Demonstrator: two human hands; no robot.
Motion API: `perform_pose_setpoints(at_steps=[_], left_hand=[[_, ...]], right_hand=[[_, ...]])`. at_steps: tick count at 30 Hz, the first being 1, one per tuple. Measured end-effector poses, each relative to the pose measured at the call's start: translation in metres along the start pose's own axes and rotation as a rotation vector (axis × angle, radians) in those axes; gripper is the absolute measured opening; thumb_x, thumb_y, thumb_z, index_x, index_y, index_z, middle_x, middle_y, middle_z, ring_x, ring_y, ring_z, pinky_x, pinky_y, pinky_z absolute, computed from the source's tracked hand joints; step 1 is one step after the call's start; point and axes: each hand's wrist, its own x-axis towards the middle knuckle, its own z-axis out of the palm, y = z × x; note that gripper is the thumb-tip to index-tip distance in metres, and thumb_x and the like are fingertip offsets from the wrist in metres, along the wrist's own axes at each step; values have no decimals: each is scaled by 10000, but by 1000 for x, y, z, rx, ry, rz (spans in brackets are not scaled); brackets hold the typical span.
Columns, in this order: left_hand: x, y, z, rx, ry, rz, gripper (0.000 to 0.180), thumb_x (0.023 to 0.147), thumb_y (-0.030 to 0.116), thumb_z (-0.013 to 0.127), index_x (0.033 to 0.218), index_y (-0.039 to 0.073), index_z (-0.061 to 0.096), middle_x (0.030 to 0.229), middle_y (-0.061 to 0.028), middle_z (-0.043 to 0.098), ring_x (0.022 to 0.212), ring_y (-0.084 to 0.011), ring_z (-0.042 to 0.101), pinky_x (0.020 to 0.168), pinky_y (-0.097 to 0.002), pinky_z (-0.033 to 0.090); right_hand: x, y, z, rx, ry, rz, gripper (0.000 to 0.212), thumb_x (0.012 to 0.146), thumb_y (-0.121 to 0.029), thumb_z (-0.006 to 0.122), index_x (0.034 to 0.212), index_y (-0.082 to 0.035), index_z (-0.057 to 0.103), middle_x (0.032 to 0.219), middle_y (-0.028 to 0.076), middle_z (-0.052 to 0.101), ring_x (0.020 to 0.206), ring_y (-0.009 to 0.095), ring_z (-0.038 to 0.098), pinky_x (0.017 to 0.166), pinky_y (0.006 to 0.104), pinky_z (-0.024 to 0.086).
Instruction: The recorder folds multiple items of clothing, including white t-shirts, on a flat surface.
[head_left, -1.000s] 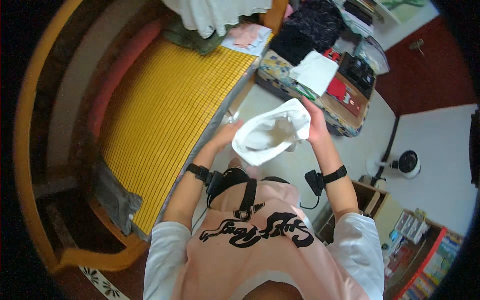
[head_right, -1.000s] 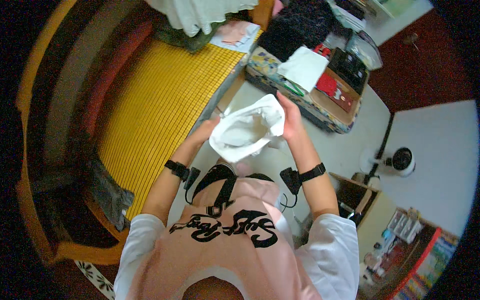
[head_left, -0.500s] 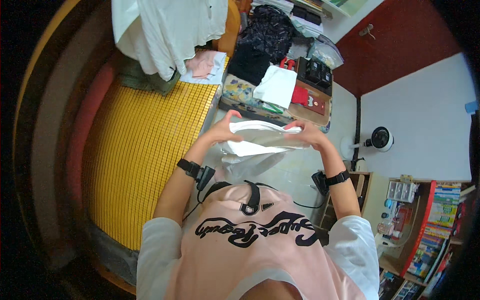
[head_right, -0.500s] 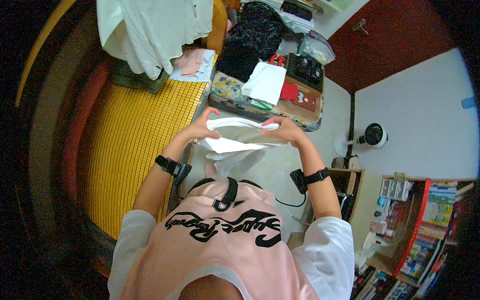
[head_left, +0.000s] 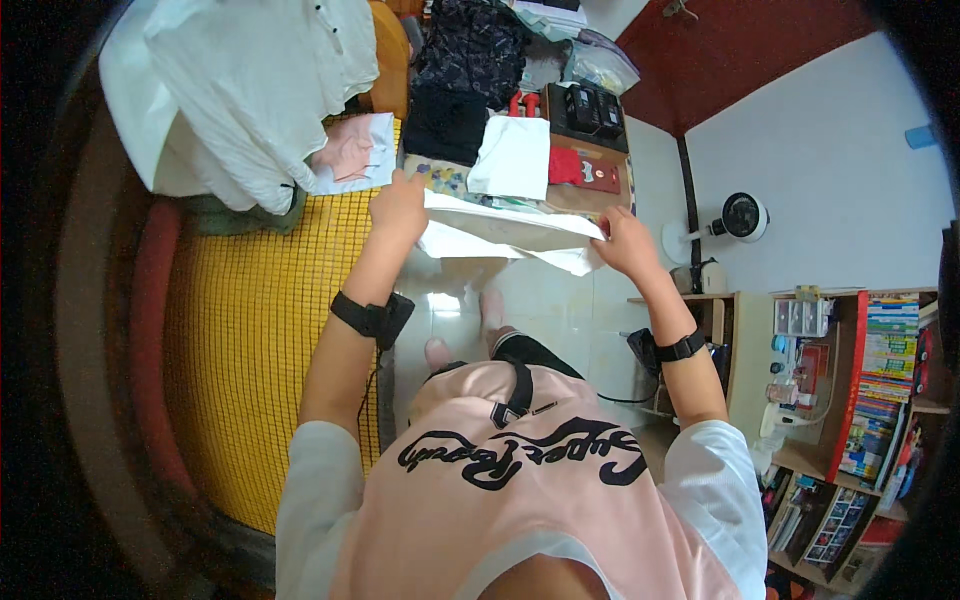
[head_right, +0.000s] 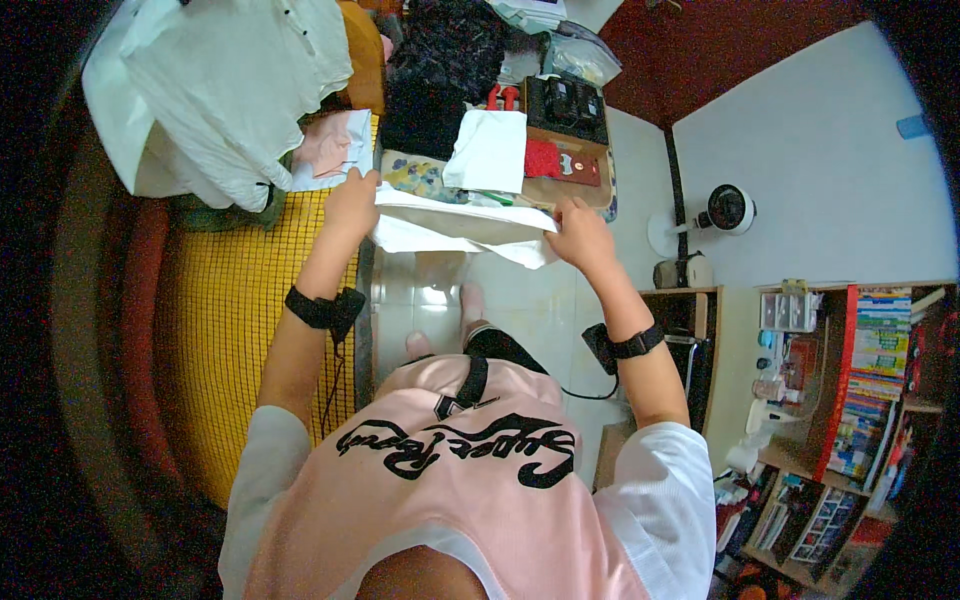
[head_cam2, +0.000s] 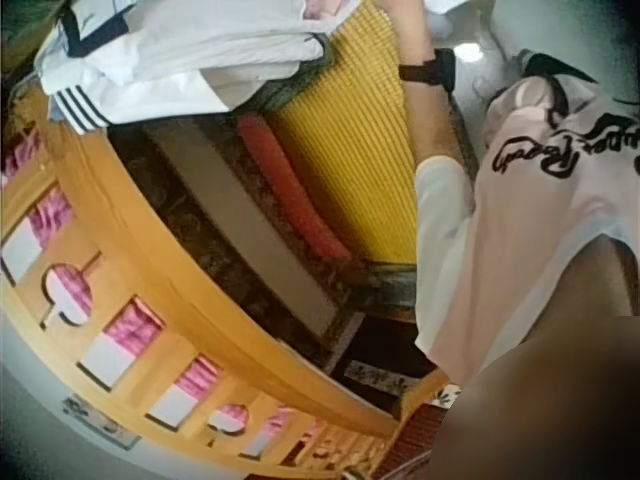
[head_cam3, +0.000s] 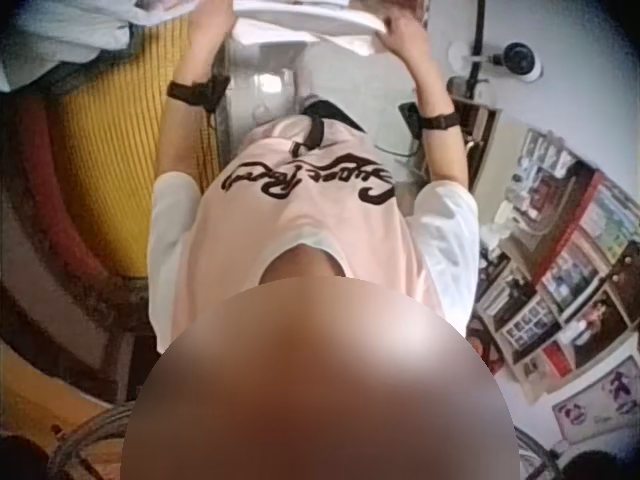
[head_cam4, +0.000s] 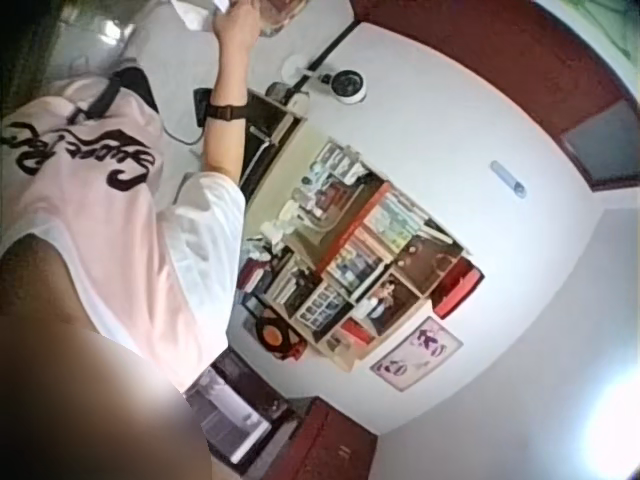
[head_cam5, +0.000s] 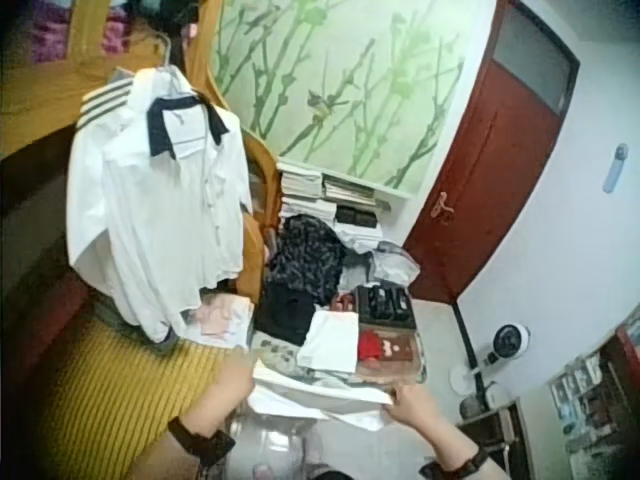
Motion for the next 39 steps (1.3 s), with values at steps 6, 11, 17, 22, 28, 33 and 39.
perform_pose_setpoints(at_steps=[6, 11, 17, 22, 28, 33, 39], left_hand=[[59, 8, -1, 20, -190, -100, 330, 741, 142, 496, 1057, 73, 562, 923, -189, 609, 843, -312, 612, 671, -424, 487], [140, 7, 5, -541, -577, -151, 274, 720, 118, 439, 871, -38, 607, 628, -135, 612, 634, -217, 627, 528, -349, 482], [267, 58, -11, -1287, 207, -105, 650, 792, 216, 573, 1327, 63, 238, 1164, -141, 482, 997, -203, 505, 808, -294, 429], [317, 44, 24, -1123, 91, -157, 781, 797, 238, 600, 1357, 88, 78, 1266, -189, 374, 1093, -232, 438, 881, -312, 391], [304, -18, 190, -1056, -218, -252, 334, 877, 214, 490, 1125, 1, 419, 866, -66, 570, 747, -139, 535, 663, -261, 440], [239, -50, 312, -669, -449, -268, 274, 851, 146, 516, 1088, 16, 474, 907, -109, 600, 782, -214, 589, 715, -297, 465], [198, -54, 382, -302, -333, -41, 309, 694, 51, 578, 998, 48, 526, 993, -137, 539, 980, -312, 494, 828, -396, 400]], right_hand=[[52, 12, -16, 23, -54, 141, 254, 697, -231, 597, 897, -74, 586, 862, 186, 613, 798, 335, 588, 699, 420, 467], [131, 48, -18, 876, -477, 232, 356, 771, -200, 479, 1074, -23, 537, 801, 42, 593, 707, 159, 568, 645, 291, 467], [277, 63, 2, 1538, -109, 6, 576, 824, -294, 574, 1266, -35, 310, 1179, 76, 482, 1072, 169, 477, 933, 328, 359], [335, 73, 31, 1554, -29, 125, 637, 833, -284, 564, 1333, -74, 232, 1262, 101, 435, 1107, 187, 456, 953, 326, 340], [316, 157, 224, 1038, -73, 304, 364, 834, -239, 517, 1120, -16, 493, 1002, 136, 587, 845, 201, 567, 755, 319, 443], [241, 145, 328, 896, -109, 365, 231, 790, -92, 556, 1008, -32, 508, 913, 111, 572, 758, 222, 568, 700, 324, 466], [200, 136, 426, 585, -109, 515, 527, 658, -11, 649, 1119, 12, 394, 1107, 185, 433, 995, 299, 475, 830, 356, 422]])
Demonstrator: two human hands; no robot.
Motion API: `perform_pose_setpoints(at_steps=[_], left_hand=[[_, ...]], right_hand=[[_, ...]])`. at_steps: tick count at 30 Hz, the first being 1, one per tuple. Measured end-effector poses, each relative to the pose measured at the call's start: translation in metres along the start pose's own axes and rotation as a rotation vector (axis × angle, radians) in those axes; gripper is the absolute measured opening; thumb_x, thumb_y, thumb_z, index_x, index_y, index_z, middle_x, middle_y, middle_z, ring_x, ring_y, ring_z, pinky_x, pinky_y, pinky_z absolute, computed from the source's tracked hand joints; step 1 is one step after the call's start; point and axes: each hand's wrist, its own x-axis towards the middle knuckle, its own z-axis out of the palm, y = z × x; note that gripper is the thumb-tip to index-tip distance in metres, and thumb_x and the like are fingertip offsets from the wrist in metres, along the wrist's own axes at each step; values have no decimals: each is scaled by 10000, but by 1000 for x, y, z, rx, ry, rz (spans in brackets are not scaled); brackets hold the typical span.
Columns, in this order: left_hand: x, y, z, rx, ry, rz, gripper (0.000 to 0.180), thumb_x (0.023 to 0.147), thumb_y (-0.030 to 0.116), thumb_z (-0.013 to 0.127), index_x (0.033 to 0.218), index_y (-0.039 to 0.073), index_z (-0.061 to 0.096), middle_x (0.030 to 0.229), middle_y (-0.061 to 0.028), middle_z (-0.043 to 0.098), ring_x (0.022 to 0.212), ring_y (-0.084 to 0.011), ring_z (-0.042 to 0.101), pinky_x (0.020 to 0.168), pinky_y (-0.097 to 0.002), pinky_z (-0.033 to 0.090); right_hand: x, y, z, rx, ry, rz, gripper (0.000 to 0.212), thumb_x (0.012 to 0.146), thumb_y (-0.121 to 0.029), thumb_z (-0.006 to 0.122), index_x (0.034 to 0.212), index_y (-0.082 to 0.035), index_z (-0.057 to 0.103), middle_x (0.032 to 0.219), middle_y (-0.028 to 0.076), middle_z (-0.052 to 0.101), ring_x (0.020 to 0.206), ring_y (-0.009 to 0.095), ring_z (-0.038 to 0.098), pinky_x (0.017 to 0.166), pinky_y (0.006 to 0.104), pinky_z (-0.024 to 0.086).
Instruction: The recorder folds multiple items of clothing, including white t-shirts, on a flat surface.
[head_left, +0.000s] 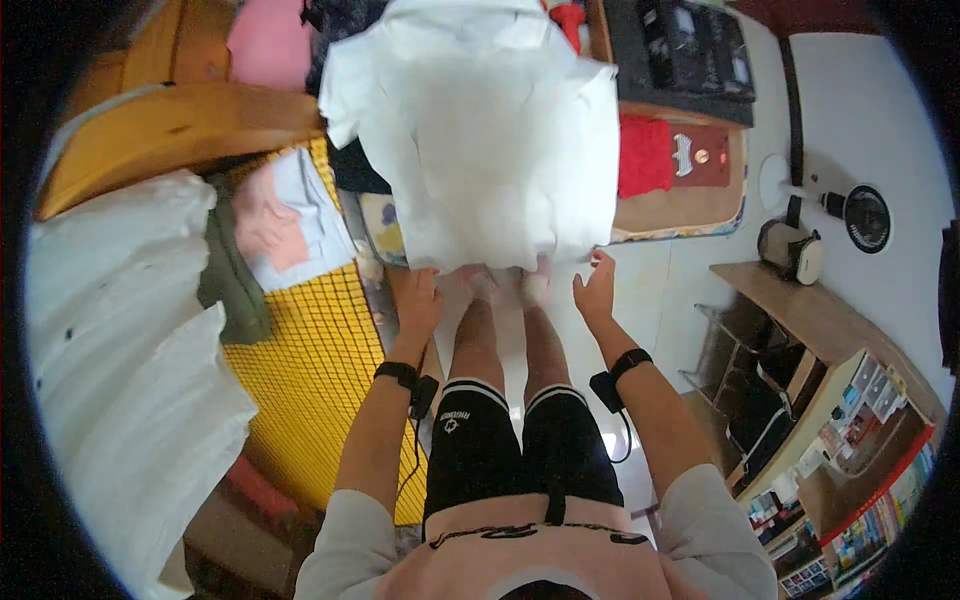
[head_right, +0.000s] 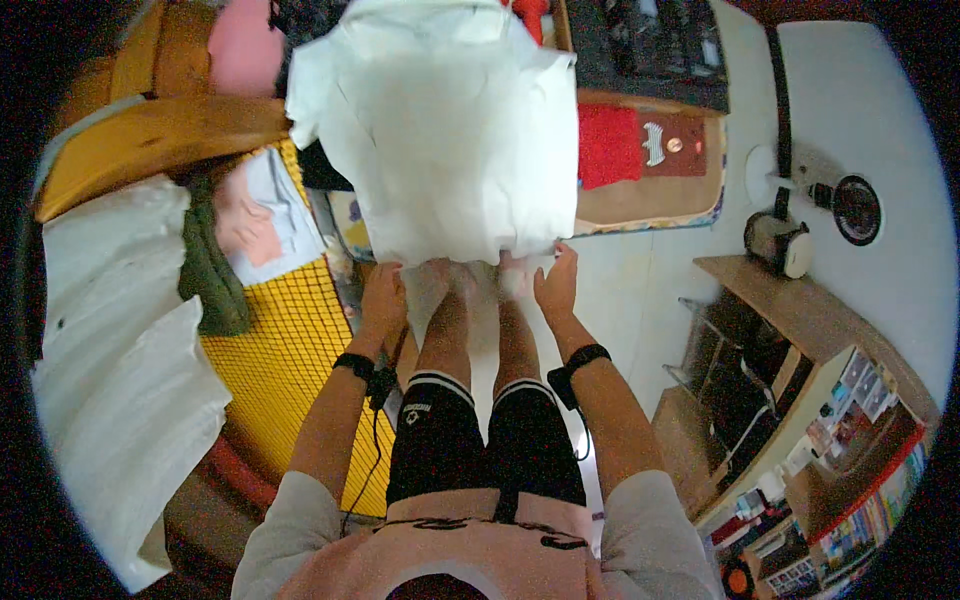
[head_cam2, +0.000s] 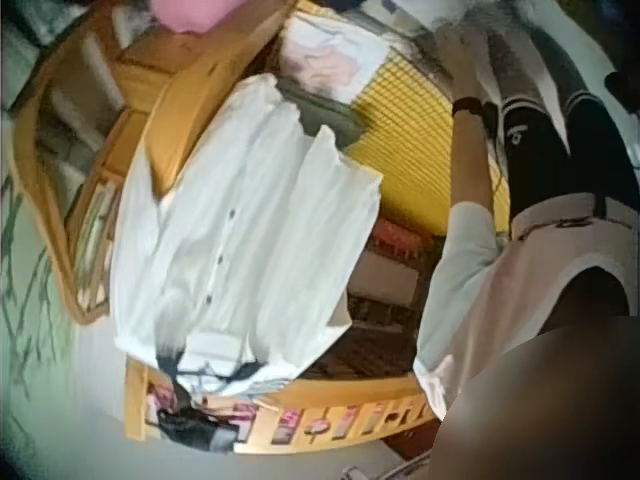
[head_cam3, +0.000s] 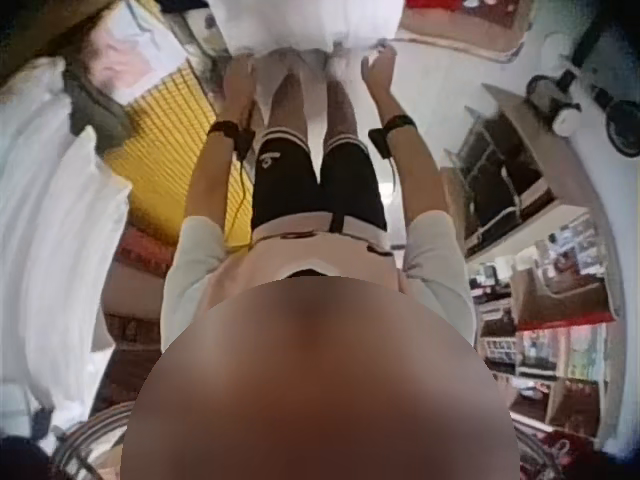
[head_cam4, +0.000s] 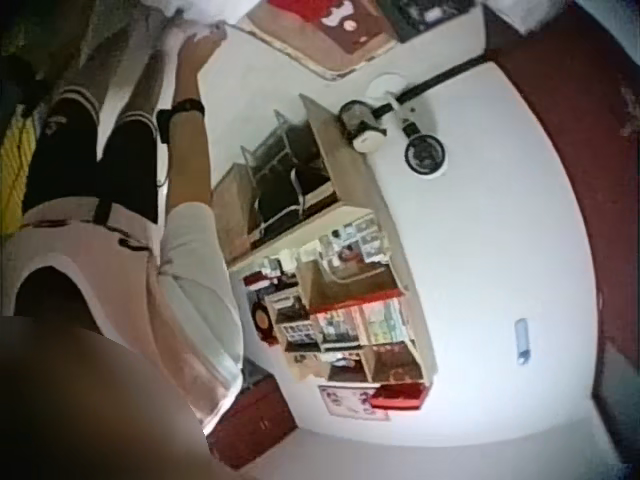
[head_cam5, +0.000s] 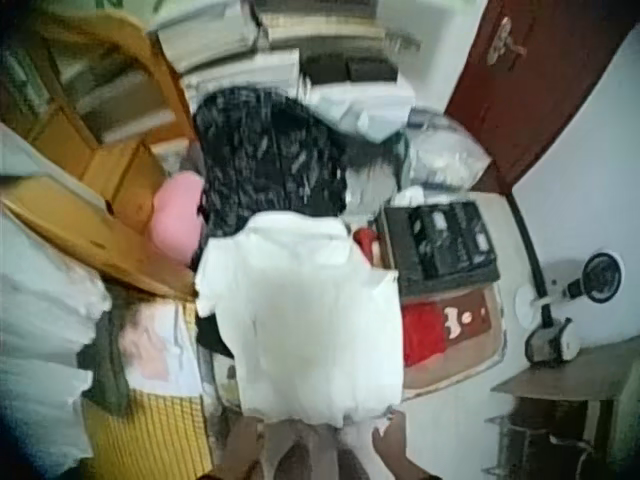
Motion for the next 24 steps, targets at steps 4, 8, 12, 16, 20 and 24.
perform_pose_setpoints(at_steps=[4, 8, 12, 16, 20, 24], left_hand=[[7, -8, 30, 148, -4, 109, 425, 675, 62, 603, 1073, 62, 457, 1084, -115, 487, 1019, -308, 472, 848, -396, 385], [17, 0, 58, 271, 64, 159, 442, 681, 92, 616, 1085, 71, 439, 1096, -106, 471, 1009, -304, 480, 826, -391, 407], [32, -9, 65, 258, 82, 117, 343, 705, 128, 618, 1018, 77, 488, 1053, -110, 505, 937, -303, 516, 733, -400, 437], [29, -16, 46, 147, 201, 155, 229, 747, 117, 584, 961, 68, 521, 977, -139, 541, 874, -323, 537, 697, -426, 433], [11, 9, 0, 16, 155, -174, 222, 774, 91, 537, 989, 48, 503, 953, -164, 553, 889, -350, 530, 734, -430, 431], [-22, -3, -62, 2, 325, -351, 259, 793, 49, 467, 1052, 49, 470, 958, -185, 567, 893, -374, 534, 751, -417, 430]], right_hand=[[11, 2, 24, -118, 118, 8, 561, 618, -24, 681, 1095, 25, 390, 1087, 201, 425, 1003, 361, 453, 856, 408, 376], [26, 28, 33, -56, 262, 132, 419, 657, -26, 651, 1007, 29, 426, 953, 184, 492, 892, 329, 505, 785, 355, 405], [20, 16, 35, 111, 303, 116, 331, 710, 12, 544, 1025, 12, 444, 953, 196, 534, 921, 320, 532, 806, 350, 407], [7, 4, 26, 265, 214, 76, 276, 718, 26, 526, 987, 0, 469, 884, 188, 565, 860, 319, 565, 760, 340, 431], [-6, 20, -12, 199, 249, -19, 240, 709, 7, 584, 910, -26, 456, 758, 149, 571, 704, 262, 584, 645, 341, 452], [-13, 15, -59, 331, 292, 46, 197, 734, 17, 559, 879, -45, 441, 683, 102, 538, 582, 145, 509, 575, 289, 440]])
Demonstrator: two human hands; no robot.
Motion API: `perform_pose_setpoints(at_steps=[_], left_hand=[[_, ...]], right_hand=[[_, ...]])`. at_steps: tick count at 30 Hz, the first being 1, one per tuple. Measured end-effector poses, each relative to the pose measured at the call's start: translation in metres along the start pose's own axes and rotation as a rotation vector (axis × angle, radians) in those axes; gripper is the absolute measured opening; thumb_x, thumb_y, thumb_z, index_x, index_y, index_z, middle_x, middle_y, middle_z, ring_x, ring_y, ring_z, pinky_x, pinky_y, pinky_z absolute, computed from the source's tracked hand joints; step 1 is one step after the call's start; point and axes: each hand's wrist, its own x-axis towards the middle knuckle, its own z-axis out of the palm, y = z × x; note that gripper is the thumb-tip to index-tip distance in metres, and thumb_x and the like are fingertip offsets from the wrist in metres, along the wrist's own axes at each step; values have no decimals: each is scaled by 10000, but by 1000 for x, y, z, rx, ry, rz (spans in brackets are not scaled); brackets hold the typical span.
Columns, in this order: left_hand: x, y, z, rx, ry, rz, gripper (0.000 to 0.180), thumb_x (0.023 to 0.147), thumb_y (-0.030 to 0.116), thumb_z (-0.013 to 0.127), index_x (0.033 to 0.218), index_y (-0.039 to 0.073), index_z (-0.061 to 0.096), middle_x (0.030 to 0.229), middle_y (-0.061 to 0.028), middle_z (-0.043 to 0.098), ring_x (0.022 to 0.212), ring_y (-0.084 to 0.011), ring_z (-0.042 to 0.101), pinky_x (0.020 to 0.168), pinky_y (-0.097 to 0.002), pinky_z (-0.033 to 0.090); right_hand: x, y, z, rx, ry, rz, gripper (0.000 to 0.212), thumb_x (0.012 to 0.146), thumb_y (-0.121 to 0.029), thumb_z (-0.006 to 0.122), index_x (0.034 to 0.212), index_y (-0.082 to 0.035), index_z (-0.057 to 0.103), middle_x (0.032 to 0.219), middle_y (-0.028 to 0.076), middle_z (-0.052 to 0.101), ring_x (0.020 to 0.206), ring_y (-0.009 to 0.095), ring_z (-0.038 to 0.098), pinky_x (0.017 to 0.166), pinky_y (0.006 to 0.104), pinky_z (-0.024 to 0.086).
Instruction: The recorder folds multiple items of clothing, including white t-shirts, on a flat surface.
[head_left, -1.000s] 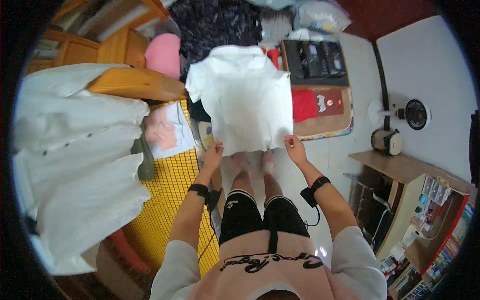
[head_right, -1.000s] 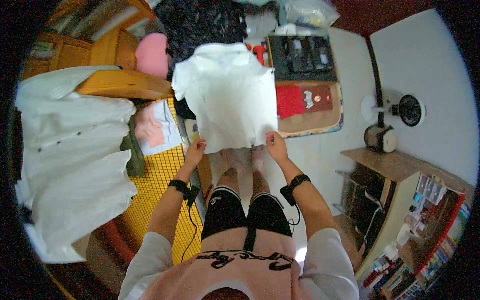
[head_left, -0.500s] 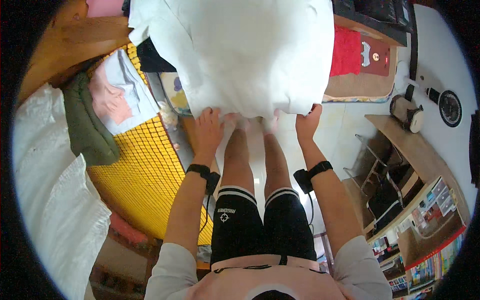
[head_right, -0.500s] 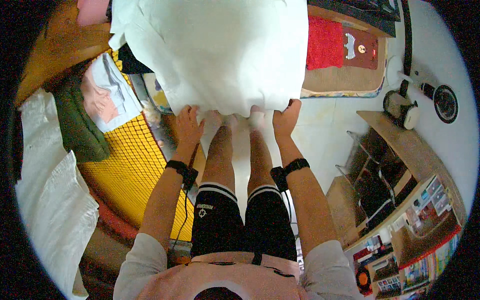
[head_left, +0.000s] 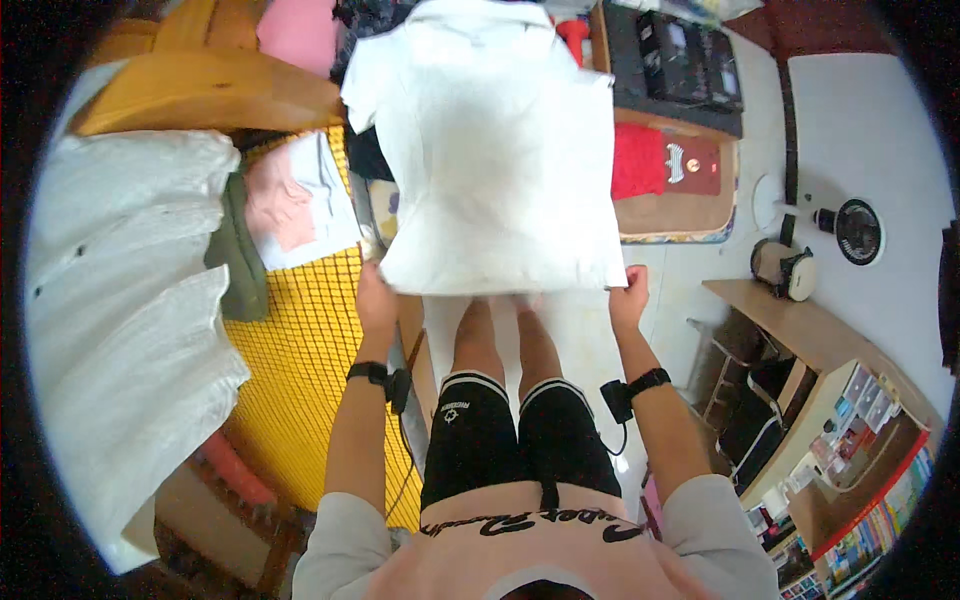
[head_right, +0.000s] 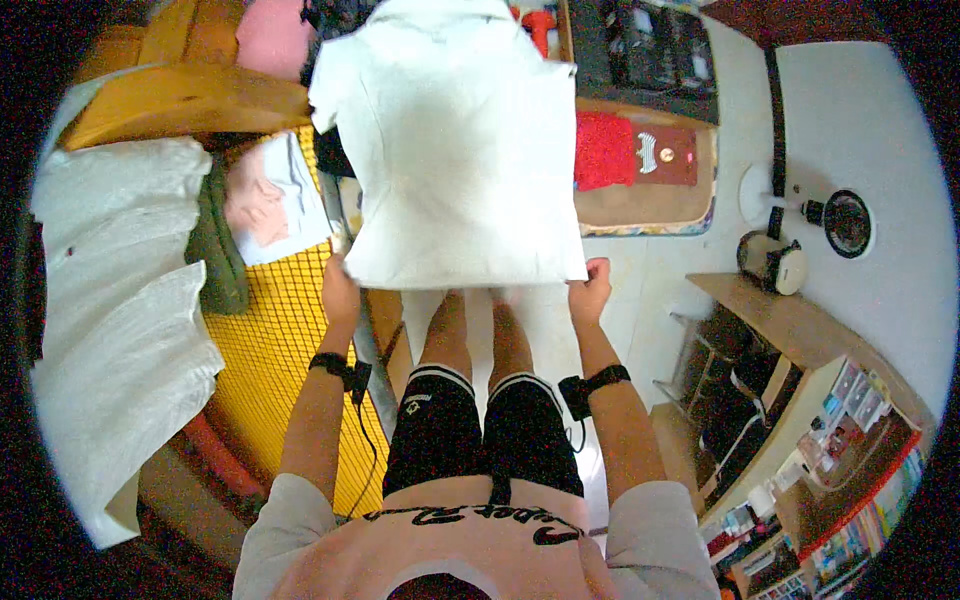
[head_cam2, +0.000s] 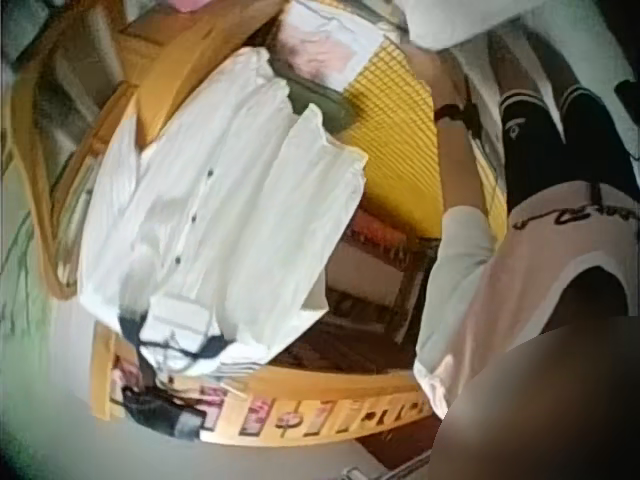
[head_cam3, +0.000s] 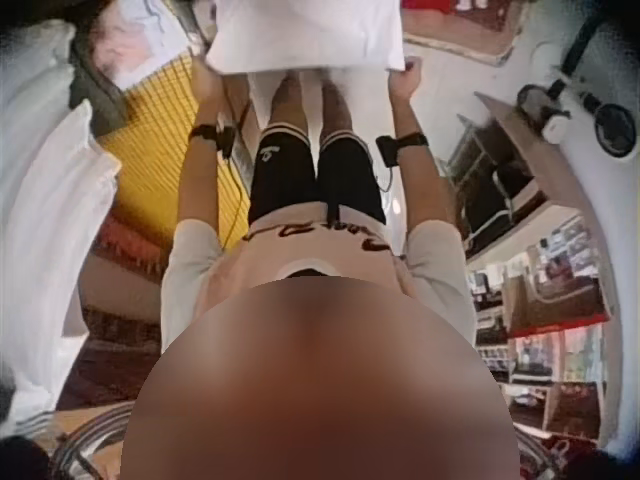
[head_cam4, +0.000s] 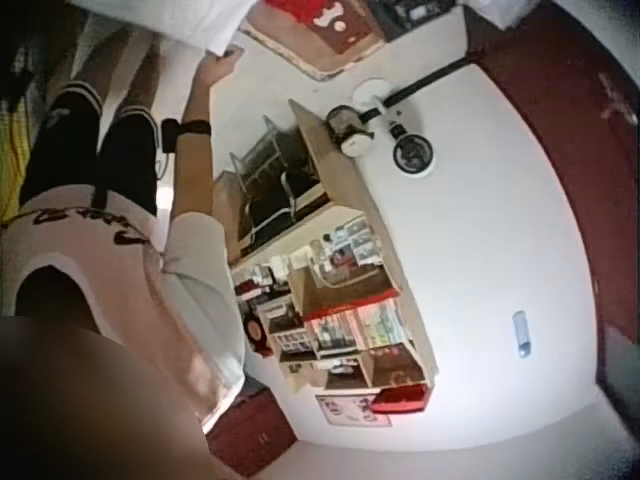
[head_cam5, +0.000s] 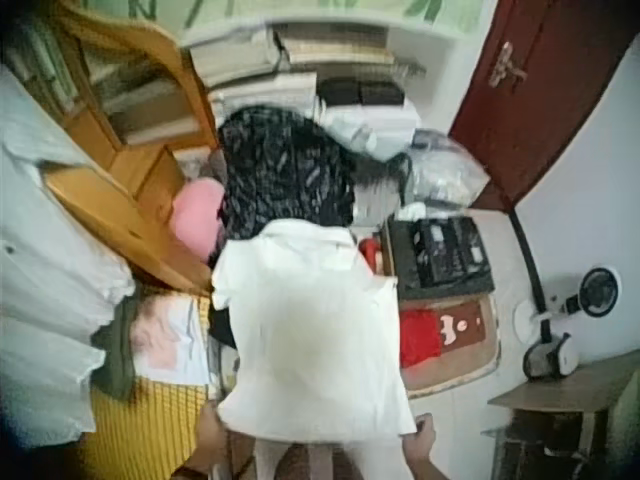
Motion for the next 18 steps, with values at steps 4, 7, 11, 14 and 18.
perform_pose_setpoints(at_steps=[4, 7, 11, 14, 18], left_hand=[[-18, -15, -53, -87, 69, -120, 326, 762, -13, 465, 1074, 80, 467, 921, -212, 573, 813, -364, 569, 683, -427, 439], [-23, -24, -75, -337, 30, -140, 351, 741, -54, 451, 1063, 83, 477, 854, -190, 587, 717, -305, 589, 615, -382, 460], [-20, -14, -90, -769, 5, -200, 327, 739, -74, 411, 1017, 54, 523, 798, -142, 587, 648, -214, 570, 559, -306, 463], [-23, 18, -112, -996, -72, -418, 294, 773, -55, 403, 981, 14, 598, 814, -84, 602, 676, -140, 555, 559, -243, 445], [-9, 18, -127, -1106, 70, -343, 288, 754, 7, 485, 1008, -19, 619, 822, -69, 610, 655, -123, 546, 558, -238, 437]], right_hand=[[10, -36, -50, 115, -19, 128, 186, 745, 15, 543, 868, -68, 431, 641, 75, 519, 540, 99, 463, 553, 262, 429], [7, -67, -65, -47, -117, -26, 275, 711, 39, 507, 963, -69, 494, 694, 121, 567, 603, 230, 547, 603, 336, 458], [6, -110, -82, -239, -252, -407, 343, 666, 44, 485, 949, -98, 614, 883, 156, 612, 803, 329, 585, 740, 385, 468], [2, -126, -93, -310, -313, -443, 266, 666, 5, 529, 876, -105, 650, 882, 150, 620, 795, 327, 587, 750, 386, 474], [7, -155, -95, -565, -419, -330, 186, 677, -106, 609, 858, -110, 654, 794, 134, 630, 754, 318, 596, 709, 398, 481]])
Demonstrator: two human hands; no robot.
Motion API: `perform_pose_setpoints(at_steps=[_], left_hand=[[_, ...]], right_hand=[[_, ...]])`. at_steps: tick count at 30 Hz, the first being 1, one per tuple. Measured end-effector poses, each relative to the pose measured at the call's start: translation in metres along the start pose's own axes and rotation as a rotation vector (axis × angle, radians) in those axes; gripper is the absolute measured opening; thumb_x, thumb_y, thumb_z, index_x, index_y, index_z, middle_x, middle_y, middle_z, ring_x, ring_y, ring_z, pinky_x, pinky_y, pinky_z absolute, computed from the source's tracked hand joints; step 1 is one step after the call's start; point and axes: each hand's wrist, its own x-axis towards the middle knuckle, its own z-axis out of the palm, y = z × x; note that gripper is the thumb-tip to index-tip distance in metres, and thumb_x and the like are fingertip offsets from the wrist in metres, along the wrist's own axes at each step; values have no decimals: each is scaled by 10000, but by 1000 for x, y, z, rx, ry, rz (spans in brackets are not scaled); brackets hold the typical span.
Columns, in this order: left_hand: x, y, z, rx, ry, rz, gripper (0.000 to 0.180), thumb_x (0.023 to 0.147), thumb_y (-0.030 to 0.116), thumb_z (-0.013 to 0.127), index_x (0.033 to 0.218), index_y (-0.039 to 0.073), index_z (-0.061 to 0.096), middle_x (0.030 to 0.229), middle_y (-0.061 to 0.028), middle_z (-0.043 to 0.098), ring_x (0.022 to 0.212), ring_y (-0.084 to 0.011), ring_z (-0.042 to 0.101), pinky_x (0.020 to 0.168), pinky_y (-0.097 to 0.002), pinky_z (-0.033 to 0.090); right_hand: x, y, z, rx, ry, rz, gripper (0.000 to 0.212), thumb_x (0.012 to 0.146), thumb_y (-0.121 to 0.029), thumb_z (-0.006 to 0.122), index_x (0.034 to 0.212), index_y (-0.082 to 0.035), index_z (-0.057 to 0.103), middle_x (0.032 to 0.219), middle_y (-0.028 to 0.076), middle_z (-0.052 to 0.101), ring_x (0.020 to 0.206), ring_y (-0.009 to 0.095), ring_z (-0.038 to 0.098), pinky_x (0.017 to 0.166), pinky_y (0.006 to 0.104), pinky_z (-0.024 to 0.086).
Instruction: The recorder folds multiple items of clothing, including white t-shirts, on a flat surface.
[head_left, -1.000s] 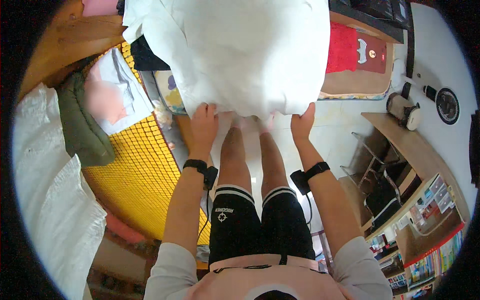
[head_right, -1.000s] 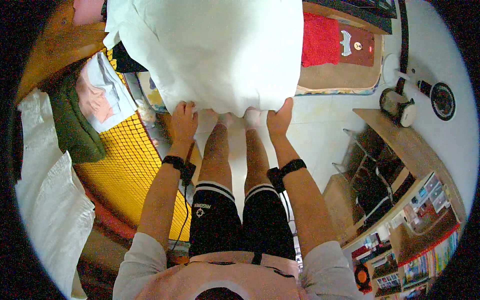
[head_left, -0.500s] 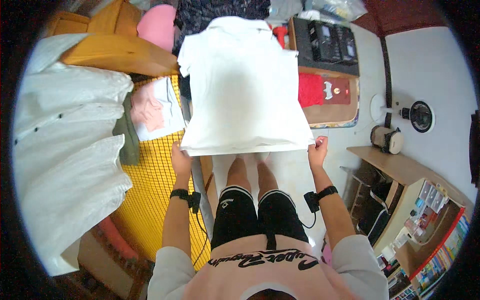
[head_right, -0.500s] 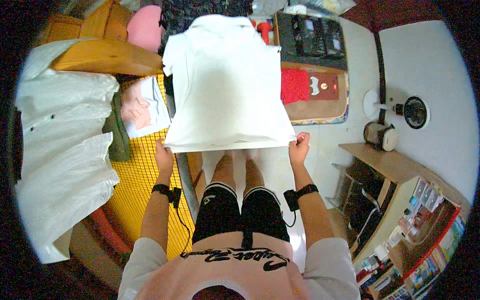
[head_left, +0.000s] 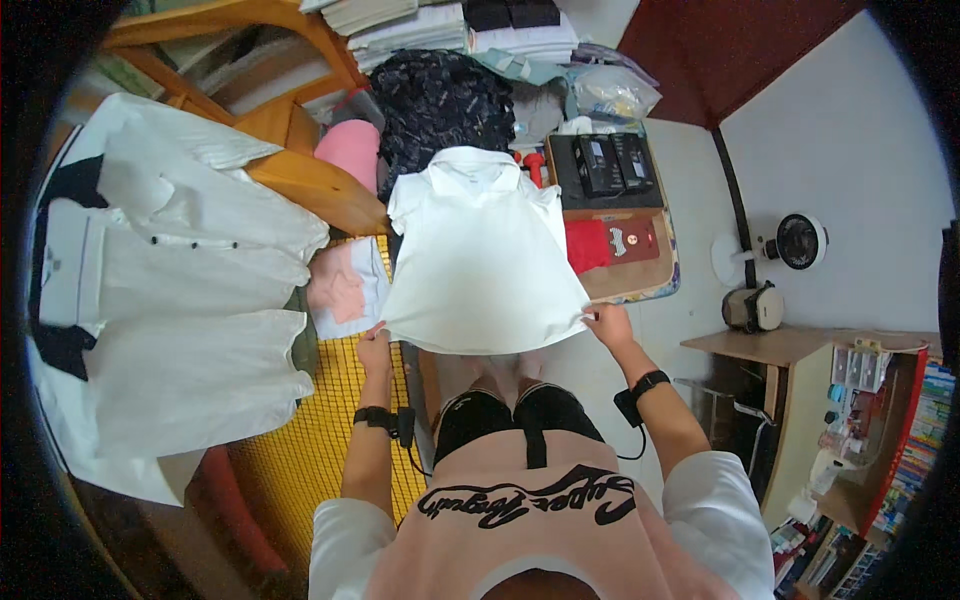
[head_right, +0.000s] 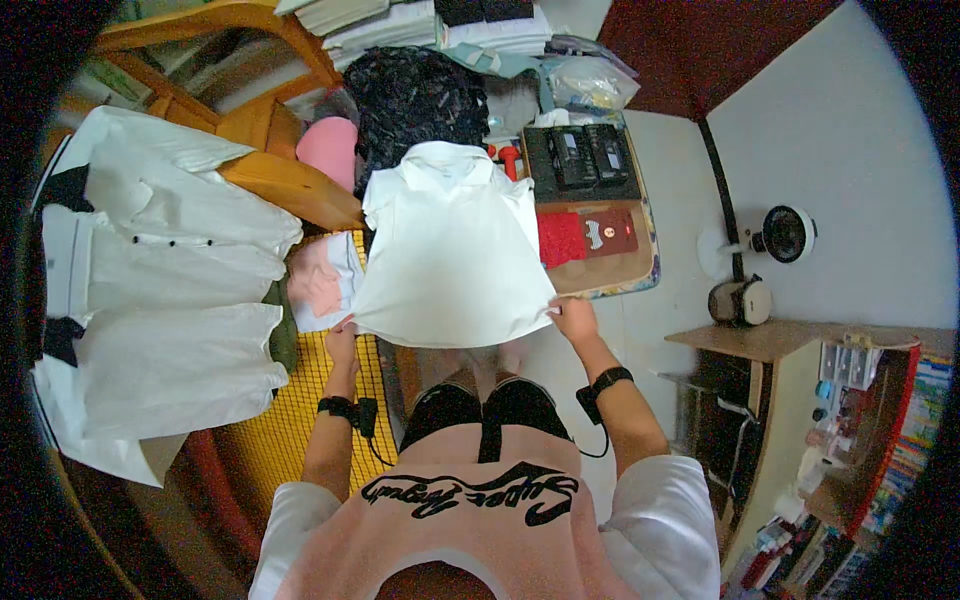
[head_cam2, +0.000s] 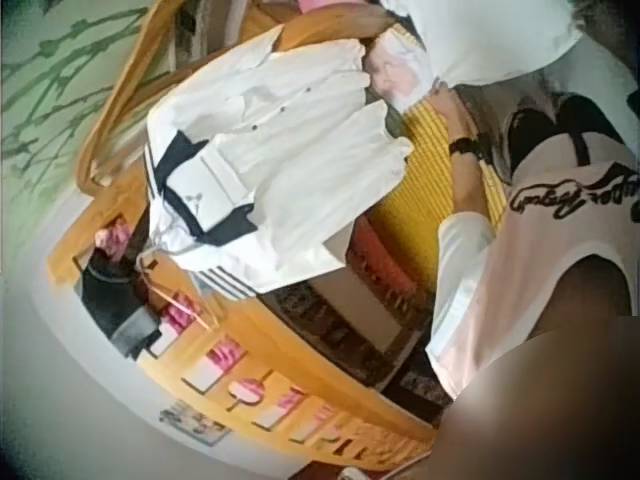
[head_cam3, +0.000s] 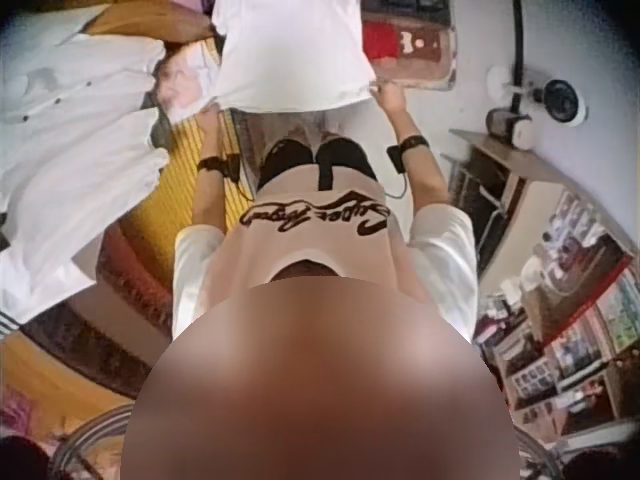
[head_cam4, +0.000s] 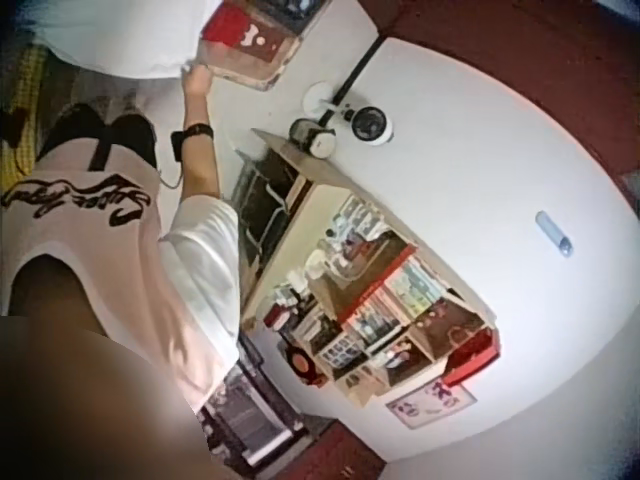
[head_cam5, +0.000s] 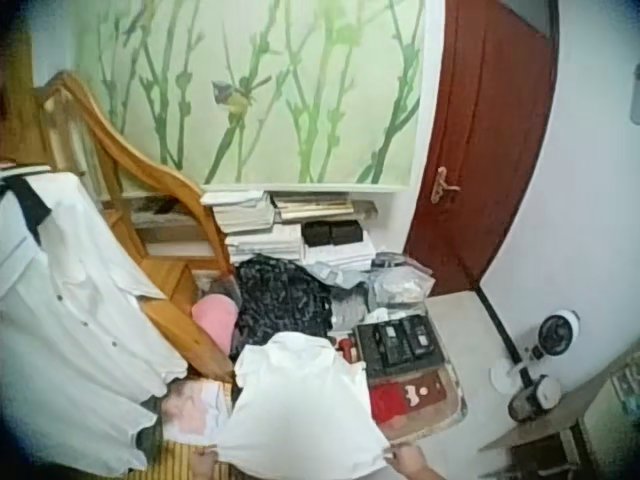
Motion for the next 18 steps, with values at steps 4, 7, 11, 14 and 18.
perform_pose_setpoints(at_steps=[4, 7, 11, 14, 18], left_hand=[[6, 37, 12, 488, 46, 123, 260, 641, 109, 631, 886, 34, 678, 693, -76, 628, 592, -154, 566, 550, -264, 440], [27, 74, 17, 740, 60, 714, 221, 589, 55, 591, 793, 75, 673, 648, -154, 604, 591, -262, 583, 588, -340, 453], [58, 187, 46, 883, 166, 904, 134, 682, 136, 610, 784, 48, 613, 721, -190, 592, 708, -362, 578, 647, -417, 457], [55, 292, 53, 711, 133, 1180, 143, 709, 114, 574, 828, 36, 593, 699, -157, 584, 660, -324, 577, 604, -387, 450], [40, 383, 49, 598, 129, 1203, 196, 670, 74, 581, 862, 38, 589, 655, -99, 566, 614, -240, 570, 584, -334, 447]], right_hand=[[10, -13, -19, -146, 25, 46, 139, 700, -212, 635, 751, -83, 629, 760, 136, 626, 731, 314, 605, 673, 421, 482], [34, -24, -49, -271, 158, -66, 162, 708, -236, 618, 708, -75, 594, 728, 144, 619, 725, 318, 607, 662, 427, 484], [90, -62, -137, -479, 410, -231, 169, 735, -234, 573, 778, -71, 566, 678, 129, 607, 621, 307, 610, 557, 438, 487], [110, -108, -222, -409, 679, -203, 191, 764, -248, 561, 848, -79, 532, 652, 147, 591, 623, 343, 596, 553, 456, 476], [96, -140, -305, -178, 928, -126, 185, 766, -240, 553, 881, -110, 489, 660, 147, 591, 653, 355, 590, 577, 458, 463]])
